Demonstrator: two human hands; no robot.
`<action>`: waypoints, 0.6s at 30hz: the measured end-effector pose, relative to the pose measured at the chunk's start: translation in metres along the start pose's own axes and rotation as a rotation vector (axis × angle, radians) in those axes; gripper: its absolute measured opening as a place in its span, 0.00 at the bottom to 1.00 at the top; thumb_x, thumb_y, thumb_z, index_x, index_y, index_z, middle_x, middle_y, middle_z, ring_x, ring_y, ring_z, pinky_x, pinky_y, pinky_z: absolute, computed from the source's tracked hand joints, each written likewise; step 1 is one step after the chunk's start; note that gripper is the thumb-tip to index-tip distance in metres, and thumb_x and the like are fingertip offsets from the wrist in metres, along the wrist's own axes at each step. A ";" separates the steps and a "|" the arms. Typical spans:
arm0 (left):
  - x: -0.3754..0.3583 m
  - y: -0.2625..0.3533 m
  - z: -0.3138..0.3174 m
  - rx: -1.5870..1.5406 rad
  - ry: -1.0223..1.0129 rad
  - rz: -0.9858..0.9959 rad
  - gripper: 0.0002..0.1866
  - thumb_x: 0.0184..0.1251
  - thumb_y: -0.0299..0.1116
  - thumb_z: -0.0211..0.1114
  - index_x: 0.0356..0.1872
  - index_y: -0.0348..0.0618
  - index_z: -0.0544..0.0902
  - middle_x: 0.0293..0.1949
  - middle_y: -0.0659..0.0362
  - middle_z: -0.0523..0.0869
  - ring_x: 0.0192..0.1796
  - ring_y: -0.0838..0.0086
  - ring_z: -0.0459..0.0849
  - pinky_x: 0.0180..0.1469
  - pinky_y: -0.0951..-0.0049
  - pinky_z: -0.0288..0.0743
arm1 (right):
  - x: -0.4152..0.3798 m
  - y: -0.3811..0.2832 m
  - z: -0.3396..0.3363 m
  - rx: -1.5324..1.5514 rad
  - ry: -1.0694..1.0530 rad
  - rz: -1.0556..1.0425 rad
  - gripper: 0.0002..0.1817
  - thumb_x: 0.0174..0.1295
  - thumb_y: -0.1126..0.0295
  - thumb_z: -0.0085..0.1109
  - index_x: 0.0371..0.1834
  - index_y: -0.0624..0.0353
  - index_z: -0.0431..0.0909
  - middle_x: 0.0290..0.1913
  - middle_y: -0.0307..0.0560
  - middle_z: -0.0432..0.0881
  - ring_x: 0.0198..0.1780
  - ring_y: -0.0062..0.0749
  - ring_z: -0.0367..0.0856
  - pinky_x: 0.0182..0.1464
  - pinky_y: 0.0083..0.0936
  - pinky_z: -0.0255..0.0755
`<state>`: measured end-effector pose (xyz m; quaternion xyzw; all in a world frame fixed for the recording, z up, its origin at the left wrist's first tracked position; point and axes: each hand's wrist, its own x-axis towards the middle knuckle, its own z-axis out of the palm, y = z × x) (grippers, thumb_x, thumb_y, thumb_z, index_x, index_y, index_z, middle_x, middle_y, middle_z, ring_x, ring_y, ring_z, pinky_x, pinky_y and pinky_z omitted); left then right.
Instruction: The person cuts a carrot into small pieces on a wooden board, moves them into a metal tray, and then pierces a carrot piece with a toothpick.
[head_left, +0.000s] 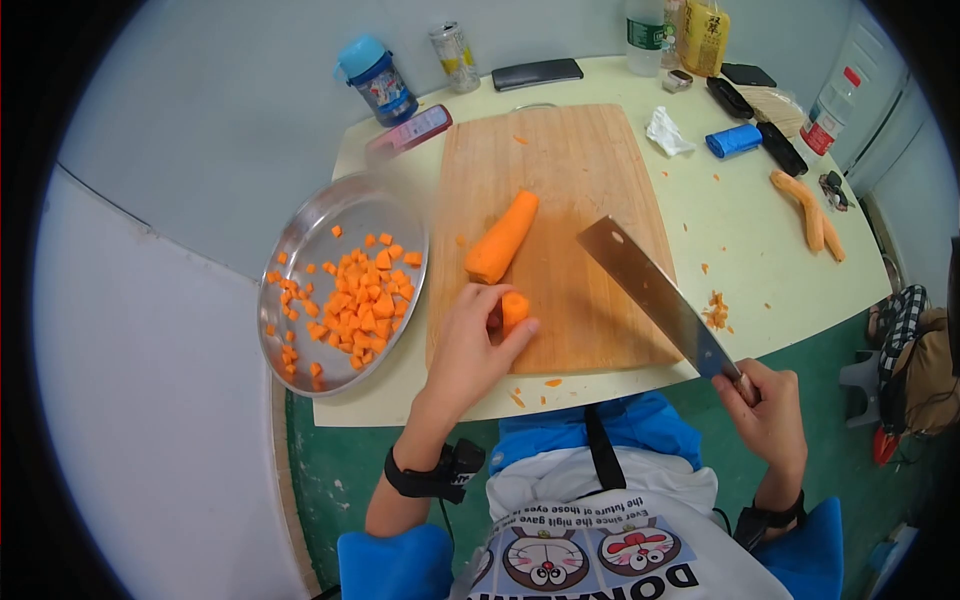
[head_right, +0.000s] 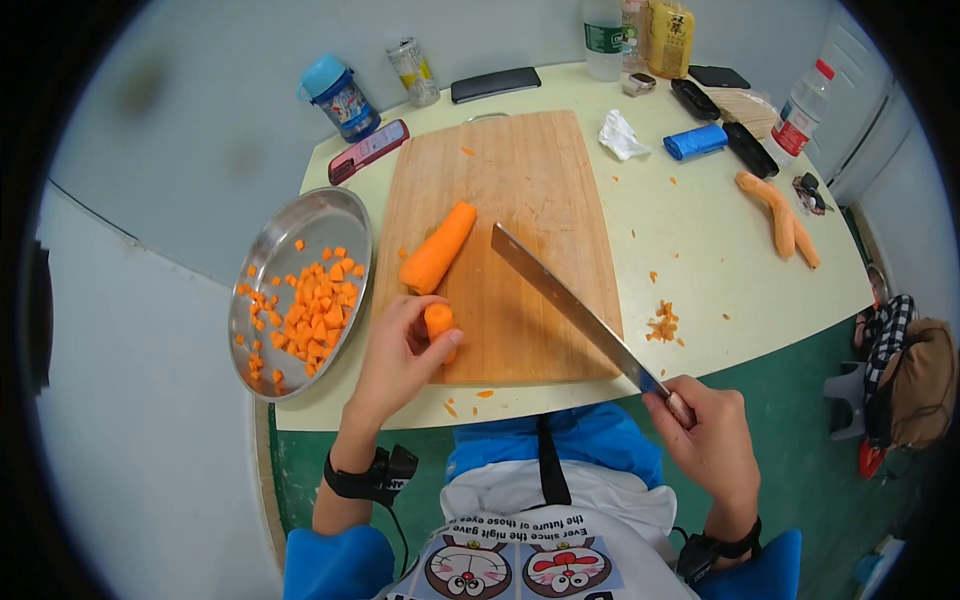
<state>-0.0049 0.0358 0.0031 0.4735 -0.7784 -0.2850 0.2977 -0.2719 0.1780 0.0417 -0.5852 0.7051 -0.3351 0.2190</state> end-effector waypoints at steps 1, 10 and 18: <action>0.001 -0.001 -0.002 0.038 0.013 0.064 0.18 0.55 0.30 0.66 0.46 0.35 0.75 0.25 0.63 0.71 0.25 0.83 0.69 0.27 0.82 0.64 | 0.001 0.000 0.000 -0.016 -0.008 0.001 0.06 0.52 0.76 0.62 0.24 0.67 0.76 0.11 0.40 0.55 0.13 0.20 0.54 0.16 0.21 0.51; 0.007 0.024 -0.030 0.185 -0.078 -0.202 0.26 0.54 0.33 0.66 0.54 0.41 0.68 0.32 0.50 0.78 0.36 0.59 0.79 0.37 0.65 0.73 | 0.007 0.005 -0.007 0.024 0.056 0.025 0.04 0.53 0.77 0.60 0.24 0.66 0.76 0.11 0.40 0.58 0.13 0.20 0.55 0.17 0.20 0.52; 0.014 0.034 -0.020 0.322 -0.193 -0.054 0.14 0.49 0.35 0.69 0.31 0.38 0.77 0.29 0.50 0.80 0.34 0.56 0.80 0.37 0.64 0.73 | 0.008 0.009 -0.010 -0.052 0.023 0.043 0.06 0.54 0.74 0.60 0.24 0.66 0.76 0.11 0.46 0.64 0.11 0.28 0.60 0.17 0.23 0.55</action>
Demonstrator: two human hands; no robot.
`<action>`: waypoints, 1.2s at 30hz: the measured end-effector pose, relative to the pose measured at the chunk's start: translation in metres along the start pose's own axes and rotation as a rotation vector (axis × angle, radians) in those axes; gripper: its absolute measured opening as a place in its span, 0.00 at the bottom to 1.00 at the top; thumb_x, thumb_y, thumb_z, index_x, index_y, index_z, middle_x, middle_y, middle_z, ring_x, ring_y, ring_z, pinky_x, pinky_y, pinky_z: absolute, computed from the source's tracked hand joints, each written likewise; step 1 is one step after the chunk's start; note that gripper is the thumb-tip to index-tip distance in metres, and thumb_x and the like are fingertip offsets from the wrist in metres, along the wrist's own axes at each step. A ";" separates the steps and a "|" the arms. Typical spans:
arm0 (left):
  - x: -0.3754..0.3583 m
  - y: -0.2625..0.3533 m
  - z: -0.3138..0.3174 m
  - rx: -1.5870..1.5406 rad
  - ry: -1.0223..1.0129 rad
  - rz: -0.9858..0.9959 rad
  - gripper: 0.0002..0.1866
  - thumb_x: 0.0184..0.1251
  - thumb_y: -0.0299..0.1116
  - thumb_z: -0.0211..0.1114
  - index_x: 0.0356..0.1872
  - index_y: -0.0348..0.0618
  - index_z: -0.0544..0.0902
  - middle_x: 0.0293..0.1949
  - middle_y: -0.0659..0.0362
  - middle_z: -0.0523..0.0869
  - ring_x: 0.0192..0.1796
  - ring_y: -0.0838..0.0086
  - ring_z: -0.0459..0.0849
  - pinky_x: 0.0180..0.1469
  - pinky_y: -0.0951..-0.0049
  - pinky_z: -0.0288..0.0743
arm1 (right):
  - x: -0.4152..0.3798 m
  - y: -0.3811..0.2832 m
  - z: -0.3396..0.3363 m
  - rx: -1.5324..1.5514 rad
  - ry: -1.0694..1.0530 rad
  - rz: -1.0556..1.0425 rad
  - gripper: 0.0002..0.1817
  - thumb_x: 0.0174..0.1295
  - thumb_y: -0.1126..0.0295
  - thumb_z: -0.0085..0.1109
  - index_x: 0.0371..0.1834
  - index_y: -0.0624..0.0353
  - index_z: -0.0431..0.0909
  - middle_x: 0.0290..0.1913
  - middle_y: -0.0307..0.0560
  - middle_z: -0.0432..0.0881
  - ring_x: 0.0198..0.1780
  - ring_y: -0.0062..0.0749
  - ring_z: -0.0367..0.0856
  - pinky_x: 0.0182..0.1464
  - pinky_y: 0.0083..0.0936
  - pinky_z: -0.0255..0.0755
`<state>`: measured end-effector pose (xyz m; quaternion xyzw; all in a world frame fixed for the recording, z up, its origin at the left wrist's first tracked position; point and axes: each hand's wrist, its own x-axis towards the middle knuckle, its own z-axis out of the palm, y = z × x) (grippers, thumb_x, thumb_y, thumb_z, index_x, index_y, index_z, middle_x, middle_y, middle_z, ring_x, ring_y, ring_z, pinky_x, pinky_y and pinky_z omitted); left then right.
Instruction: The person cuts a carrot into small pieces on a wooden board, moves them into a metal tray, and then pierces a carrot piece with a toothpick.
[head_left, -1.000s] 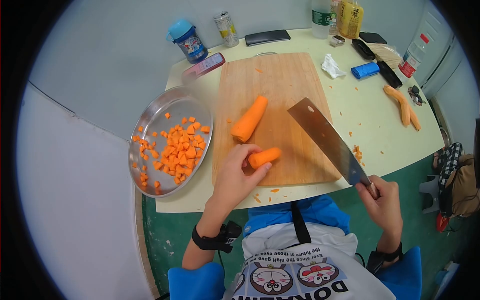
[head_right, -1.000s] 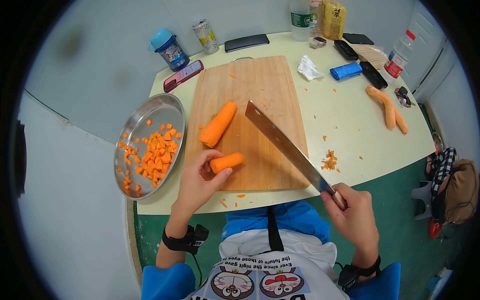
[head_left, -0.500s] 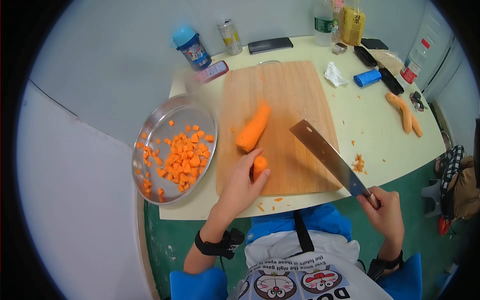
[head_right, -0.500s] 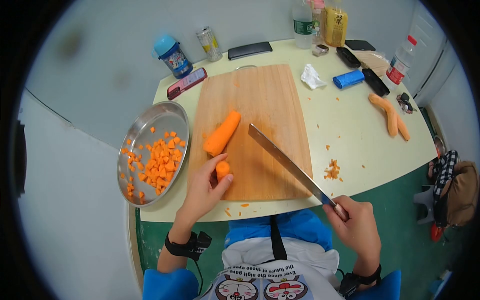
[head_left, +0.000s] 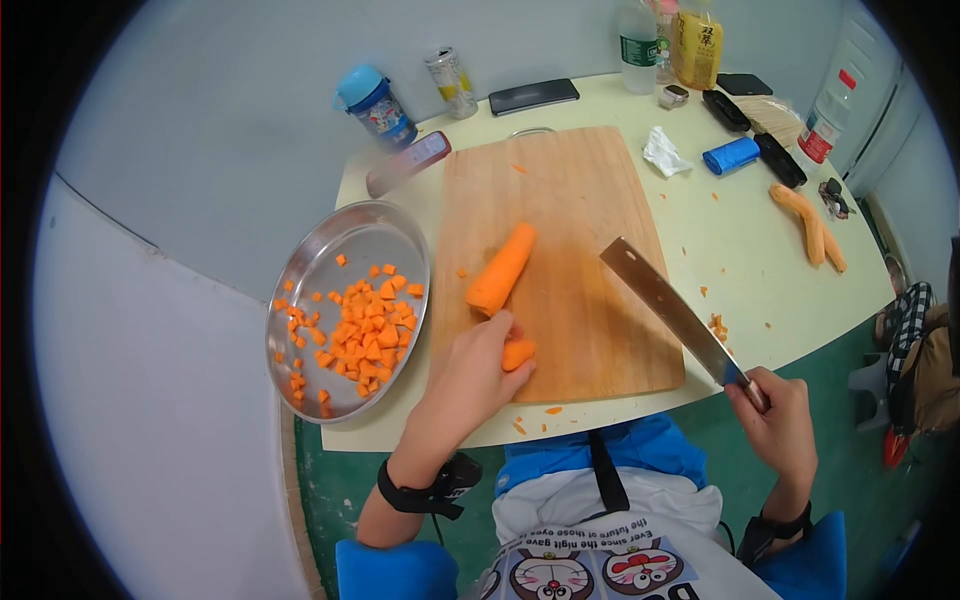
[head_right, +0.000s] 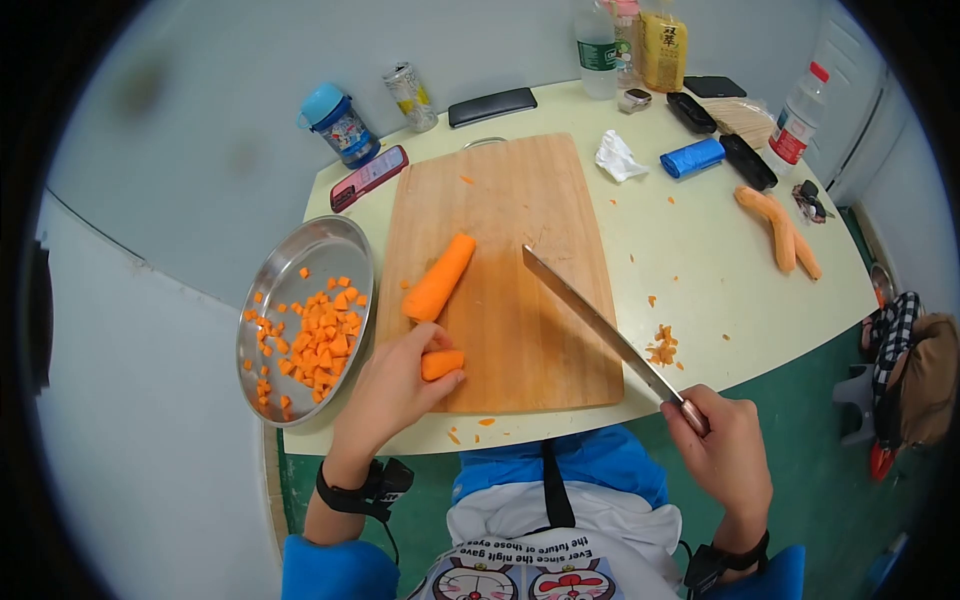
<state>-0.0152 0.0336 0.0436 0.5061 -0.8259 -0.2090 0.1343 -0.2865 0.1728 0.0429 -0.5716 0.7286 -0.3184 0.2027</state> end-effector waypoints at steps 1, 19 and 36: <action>0.002 0.000 0.001 0.001 -0.002 0.003 0.14 0.49 0.35 0.69 0.31 0.38 0.77 0.29 0.50 0.80 0.34 0.56 0.80 0.37 0.64 0.73 | 0.001 0.000 -0.001 -0.018 -0.020 -0.003 0.07 0.54 0.73 0.61 0.24 0.66 0.75 0.11 0.48 0.66 0.11 0.31 0.62 0.17 0.24 0.56; -0.010 -0.015 0.045 -0.341 0.162 -0.080 0.14 0.49 0.30 0.72 0.35 0.38 0.79 0.21 0.67 0.77 0.21 0.88 0.68 0.23 0.86 0.64 | 0.007 -0.003 0.002 -0.084 -0.052 0.031 0.08 0.54 0.72 0.61 0.24 0.65 0.75 0.12 0.51 0.69 0.12 0.37 0.65 0.18 0.26 0.59; -0.027 -0.007 0.021 -0.542 0.440 -0.064 0.23 0.52 0.38 0.70 0.46 0.39 0.74 0.28 0.63 0.70 0.30 0.82 0.69 0.29 0.80 0.65 | -0.001 -0.017 -0.006 -0.109 -0.027 -0.086 0.05 0.53 0.75 0.61 0.27 0.65 0.77 0.12 0.47 0.64 0.12 0.29 0.60 0.17 0.23 0.56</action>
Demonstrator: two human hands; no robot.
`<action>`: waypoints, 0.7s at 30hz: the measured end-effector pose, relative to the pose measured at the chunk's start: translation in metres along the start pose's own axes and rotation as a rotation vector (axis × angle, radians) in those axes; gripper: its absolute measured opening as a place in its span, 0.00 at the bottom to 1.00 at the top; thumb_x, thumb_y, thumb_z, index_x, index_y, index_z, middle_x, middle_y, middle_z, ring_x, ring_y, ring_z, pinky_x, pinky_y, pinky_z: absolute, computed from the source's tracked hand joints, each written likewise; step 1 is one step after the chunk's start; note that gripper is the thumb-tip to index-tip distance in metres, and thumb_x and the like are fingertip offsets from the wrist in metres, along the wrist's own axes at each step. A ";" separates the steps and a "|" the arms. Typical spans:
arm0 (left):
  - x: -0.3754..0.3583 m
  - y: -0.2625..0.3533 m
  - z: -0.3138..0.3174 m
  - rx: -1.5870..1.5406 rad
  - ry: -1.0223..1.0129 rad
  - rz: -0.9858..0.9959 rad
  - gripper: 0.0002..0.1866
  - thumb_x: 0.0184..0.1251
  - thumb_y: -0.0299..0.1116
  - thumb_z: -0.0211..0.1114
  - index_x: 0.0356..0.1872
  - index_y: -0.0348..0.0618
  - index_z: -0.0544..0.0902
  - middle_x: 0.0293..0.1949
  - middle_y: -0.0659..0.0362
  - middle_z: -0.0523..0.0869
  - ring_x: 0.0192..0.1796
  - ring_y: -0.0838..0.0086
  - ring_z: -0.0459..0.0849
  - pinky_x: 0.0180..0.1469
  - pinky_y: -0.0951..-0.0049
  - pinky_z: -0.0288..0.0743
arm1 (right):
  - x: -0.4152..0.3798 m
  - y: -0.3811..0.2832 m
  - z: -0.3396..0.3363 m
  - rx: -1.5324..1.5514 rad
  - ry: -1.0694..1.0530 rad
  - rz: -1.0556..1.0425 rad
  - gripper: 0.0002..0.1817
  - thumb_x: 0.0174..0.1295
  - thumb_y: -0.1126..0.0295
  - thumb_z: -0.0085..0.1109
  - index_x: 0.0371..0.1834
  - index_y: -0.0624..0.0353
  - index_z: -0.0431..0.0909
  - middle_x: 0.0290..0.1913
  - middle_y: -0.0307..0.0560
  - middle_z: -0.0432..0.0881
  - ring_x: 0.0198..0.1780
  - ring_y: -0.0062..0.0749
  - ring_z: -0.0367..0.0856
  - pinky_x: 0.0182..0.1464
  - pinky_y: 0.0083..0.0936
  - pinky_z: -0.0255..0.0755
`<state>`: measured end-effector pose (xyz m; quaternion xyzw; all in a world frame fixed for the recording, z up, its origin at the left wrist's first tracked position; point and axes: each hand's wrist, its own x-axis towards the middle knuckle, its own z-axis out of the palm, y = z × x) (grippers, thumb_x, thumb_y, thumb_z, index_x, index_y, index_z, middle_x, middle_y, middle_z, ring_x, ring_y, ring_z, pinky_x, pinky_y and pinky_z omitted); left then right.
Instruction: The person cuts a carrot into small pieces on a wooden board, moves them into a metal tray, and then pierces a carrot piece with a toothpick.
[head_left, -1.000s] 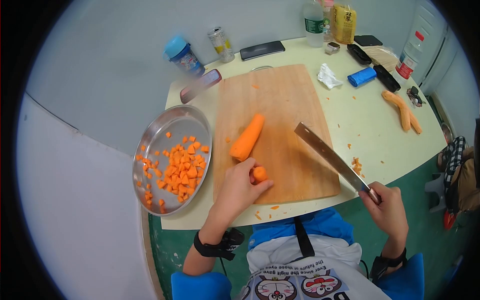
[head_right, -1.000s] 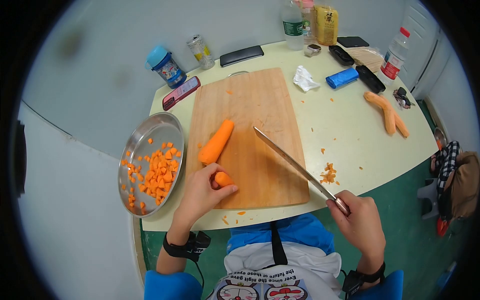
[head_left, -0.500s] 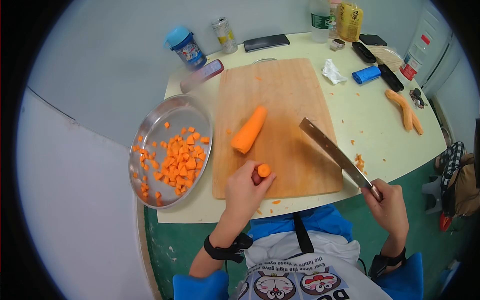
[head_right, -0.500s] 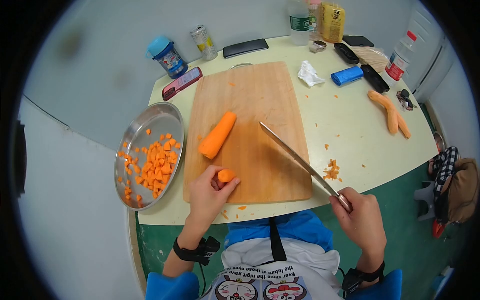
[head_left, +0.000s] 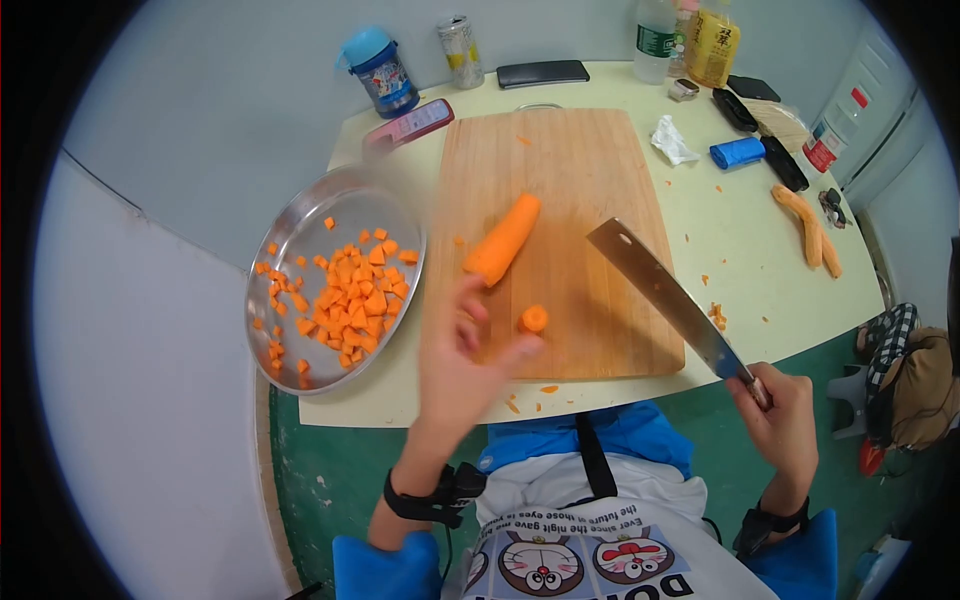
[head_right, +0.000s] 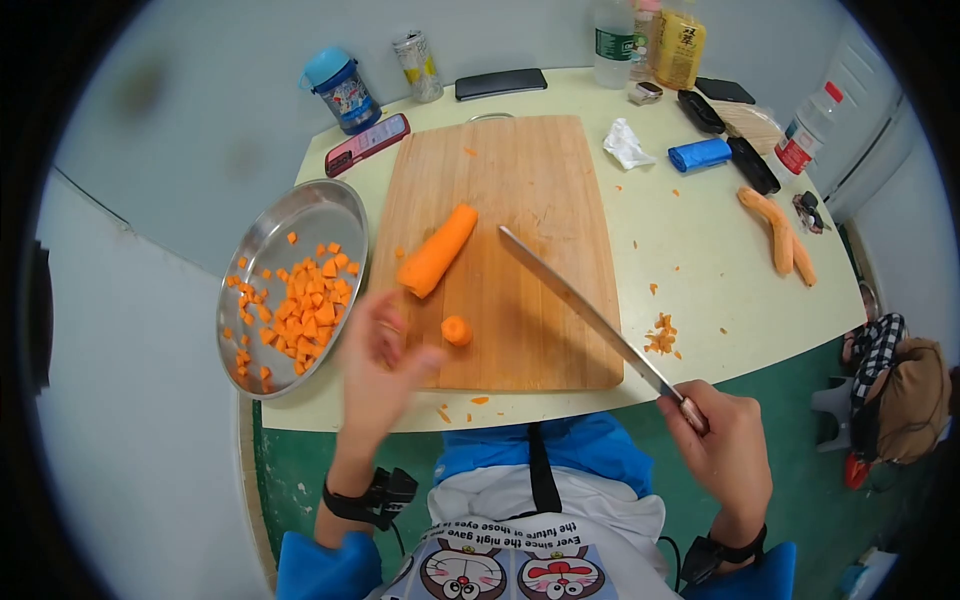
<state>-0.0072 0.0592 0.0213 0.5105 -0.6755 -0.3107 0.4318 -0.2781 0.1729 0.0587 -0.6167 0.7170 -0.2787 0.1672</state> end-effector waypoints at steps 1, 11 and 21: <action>0.006 0.000 -0.006 -0.212 0.157 0.052 0.19 0.57 0.36 0.66 0.45 0.37 0.73 0.29 0.64 0.71 0.31 0.83 0.68 0.32 0.81 0.65 | 0.000 -0.005 -0.002 0.004 -0.013 -0.037 0.04 0.53 0.75 0.61 0.28 0.65 0.77 0.12 0.47 0.64 0.12 0.28 0.61 0.17 0.22 0.57; 0.049 0.046 -0.013 -0.434 0.335 0.267 0.16 0.72 0.38 0.47 0.37 0.33 0.77 0.35 0.56 0.79 0.41 0.77 0.76 0.46 0.76 0.68 | 0.001 -0.050 0.013 -0.074 -0.153 -0.237 0.08 0.51 0.75 0.63 0.33 0.63 0.76 0.23 0.49 0.79 0.20 0.38 0.78 0.21 0.24 0.68; 0.087 0.007 -0.024 -0.290 -0.101 0.115 0.17 0.68 0.41 0.52 0.44 0.34 0.76 0.32 0.58 0.79 0.36 0.77 0.78 0.41 0.76 0.71 | -0.003 -0.047 0.017 -0.004 -0.069 -0.124 0.05 0.52 0.78 0.62 0.32 0.65 0.77 0.14 0.42 0.68 0.13 0.24 0.63 0.17 0.19 0.58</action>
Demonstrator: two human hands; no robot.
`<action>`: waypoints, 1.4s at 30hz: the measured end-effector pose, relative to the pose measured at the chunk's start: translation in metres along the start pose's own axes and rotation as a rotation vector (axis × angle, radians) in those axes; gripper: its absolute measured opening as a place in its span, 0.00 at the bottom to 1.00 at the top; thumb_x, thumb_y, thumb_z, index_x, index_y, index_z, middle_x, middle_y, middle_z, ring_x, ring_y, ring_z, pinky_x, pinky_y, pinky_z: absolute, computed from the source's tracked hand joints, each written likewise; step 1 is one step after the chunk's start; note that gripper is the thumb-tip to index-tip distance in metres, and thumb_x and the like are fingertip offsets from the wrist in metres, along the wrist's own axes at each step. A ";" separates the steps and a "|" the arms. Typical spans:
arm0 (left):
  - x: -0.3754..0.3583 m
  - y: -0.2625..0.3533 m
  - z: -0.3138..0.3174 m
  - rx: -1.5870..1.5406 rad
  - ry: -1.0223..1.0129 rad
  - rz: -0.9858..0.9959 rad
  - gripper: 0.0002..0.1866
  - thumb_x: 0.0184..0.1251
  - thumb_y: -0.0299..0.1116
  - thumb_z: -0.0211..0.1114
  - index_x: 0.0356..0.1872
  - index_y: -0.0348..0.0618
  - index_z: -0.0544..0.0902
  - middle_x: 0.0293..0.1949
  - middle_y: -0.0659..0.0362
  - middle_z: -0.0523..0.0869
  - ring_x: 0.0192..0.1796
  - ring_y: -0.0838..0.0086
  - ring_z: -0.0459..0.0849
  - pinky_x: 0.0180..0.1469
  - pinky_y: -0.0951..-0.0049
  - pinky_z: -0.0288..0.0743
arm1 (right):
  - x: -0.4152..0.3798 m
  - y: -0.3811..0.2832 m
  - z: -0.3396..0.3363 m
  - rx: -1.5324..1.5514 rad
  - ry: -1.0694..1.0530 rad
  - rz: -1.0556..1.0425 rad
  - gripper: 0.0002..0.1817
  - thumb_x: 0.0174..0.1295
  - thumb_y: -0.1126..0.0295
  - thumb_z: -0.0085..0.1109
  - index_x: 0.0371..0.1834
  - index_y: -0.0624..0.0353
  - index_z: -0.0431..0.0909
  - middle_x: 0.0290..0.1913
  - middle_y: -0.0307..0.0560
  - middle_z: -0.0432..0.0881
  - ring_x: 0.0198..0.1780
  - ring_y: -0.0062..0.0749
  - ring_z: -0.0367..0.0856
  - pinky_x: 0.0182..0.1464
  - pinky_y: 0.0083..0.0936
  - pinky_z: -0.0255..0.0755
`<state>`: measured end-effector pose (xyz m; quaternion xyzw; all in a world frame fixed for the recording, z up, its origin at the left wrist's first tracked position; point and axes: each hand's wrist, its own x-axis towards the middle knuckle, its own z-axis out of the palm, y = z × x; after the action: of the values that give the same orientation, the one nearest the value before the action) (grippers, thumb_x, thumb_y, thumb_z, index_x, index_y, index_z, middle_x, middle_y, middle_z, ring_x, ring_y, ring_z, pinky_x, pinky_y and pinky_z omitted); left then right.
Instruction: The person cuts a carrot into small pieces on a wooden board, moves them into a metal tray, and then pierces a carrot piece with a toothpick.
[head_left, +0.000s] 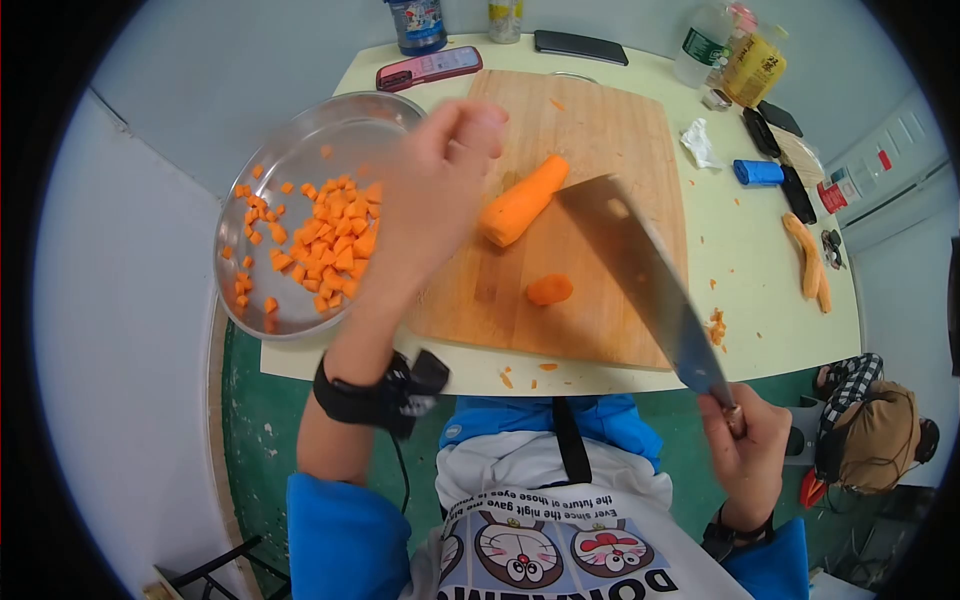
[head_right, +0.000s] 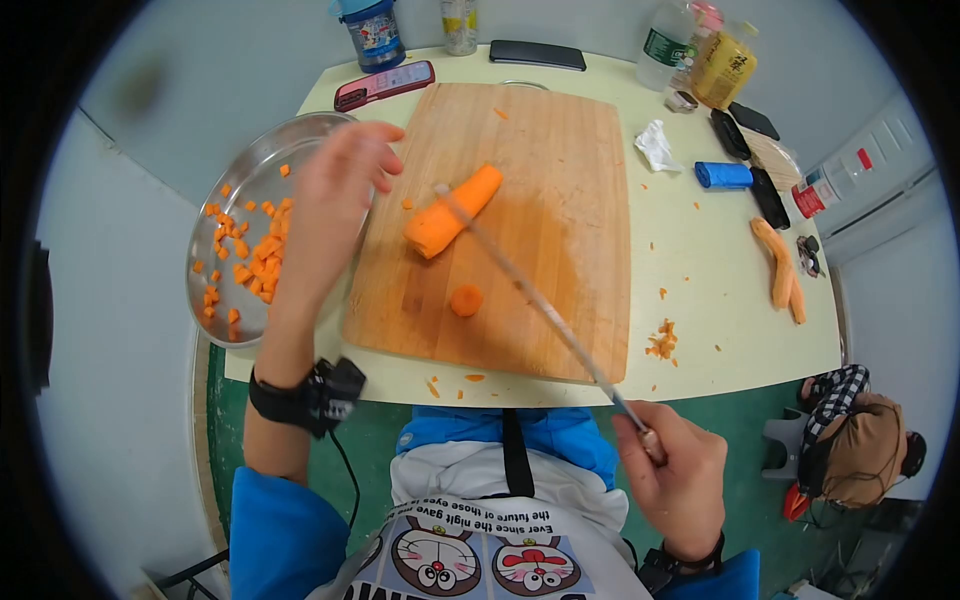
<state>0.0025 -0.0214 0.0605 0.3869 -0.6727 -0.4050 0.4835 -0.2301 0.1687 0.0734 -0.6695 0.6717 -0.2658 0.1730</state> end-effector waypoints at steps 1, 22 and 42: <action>0.003 -0.009 -0.003 0.443 -0.041 -0.142 0.18 0.65 0.41 0.56 0.45 0.34 0.76 0.31 0.58 0.79 0.36 0.76 0.78 0.40 0.75 0.72 | -0.002 0.003 -0.001 0.021 0.054 0.037 0.04 0.53 0.78 0.62 0.31 0.66 0.77 0.13 0.40 0.63 0.14 0.21 0.58 0.17 0.18 0.54; 0.014 0.010 0.014 -0.158 -0.026 -0.038 0.25 0.71 0.48 0.45 0.42 0.32 0.78 0.33 0.54 0.81 0.37 0.72 0.79 0.45 0.72 0.72 | -0.007 -0.003 0.001 0.041 -0.067 0.053 0.07 0.50 0.77 0.63 0.33 0.64 0.78 0.16 0.46 0.70 0.15 0.30 0.69 0.19 0.21 0.63; -0.023 0.022 0.024 -0.176 -0.203 0.162 0.21 0.70 0.38 0.44 0.26 0.32 0.77 0.24 0.57 0.78 0.25 0.78 0.75 0.31 0.80 0.66 | -0.003 -0.008 0.011 -0.041 -0.118 -0.047 0.12 0.48 0.77 0.62 0.38 0.63 0.76 0.21 0.48 0.76 0.19 0.38 0.76 0.21 0.27 0.69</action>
<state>-0.0184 0.0117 0.0682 0.2444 -0.7091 -0.4590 0.4762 -0.2168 0.1703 0.0692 -0.7030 0.6498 -0.2159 0.1925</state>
